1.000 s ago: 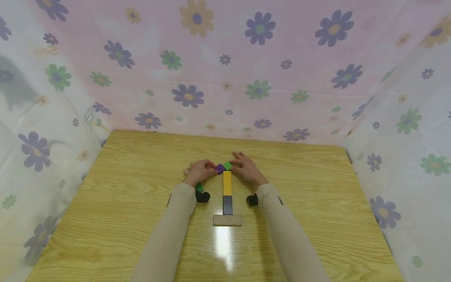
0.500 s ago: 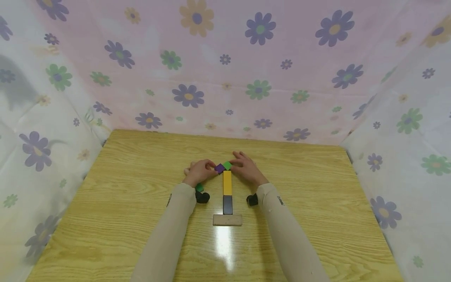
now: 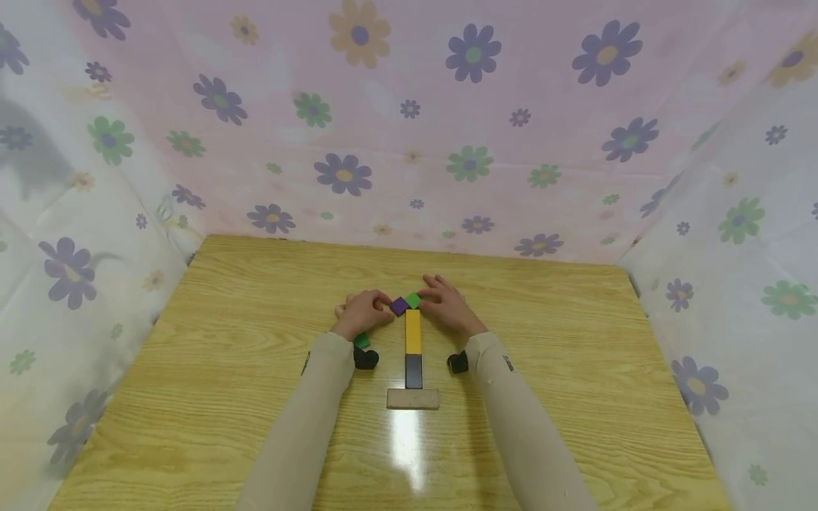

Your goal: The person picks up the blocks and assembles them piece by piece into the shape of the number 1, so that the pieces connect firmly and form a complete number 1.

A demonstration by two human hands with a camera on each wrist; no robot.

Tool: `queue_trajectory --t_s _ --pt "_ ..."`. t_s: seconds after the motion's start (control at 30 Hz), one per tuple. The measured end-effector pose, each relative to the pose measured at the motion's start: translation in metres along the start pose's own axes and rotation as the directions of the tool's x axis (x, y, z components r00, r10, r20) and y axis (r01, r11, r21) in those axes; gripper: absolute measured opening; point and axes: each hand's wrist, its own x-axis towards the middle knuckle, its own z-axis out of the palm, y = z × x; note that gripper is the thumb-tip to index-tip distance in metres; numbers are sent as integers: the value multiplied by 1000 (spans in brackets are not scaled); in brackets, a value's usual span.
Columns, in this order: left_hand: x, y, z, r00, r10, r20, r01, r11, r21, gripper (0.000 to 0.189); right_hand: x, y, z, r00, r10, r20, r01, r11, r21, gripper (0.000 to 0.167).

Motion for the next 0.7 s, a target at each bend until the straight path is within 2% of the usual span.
queue_trajectory --t_s 0.23,0.47,0.57,0.7 --pt "-1 -1 0 1000 20 -1 -20 1000 -9 34 0 -2 -2 1000 10 -3 -10 1000 22 35" --pt "-4 -2 -3 999 34 34 -30 996 -87 48 1 3 -2 1000 -3 0 3 1000 -1 37" --pt "-5 -1 -5 999 17 50 -11 992 -123 51 1 4 -1 1000 -12 -1 12 1000 -2 37" --pt "-8 -3 -9 998 -36 53 44 987 -154 50 2 4 -1 1000 -22 13 22 1000 21 37"
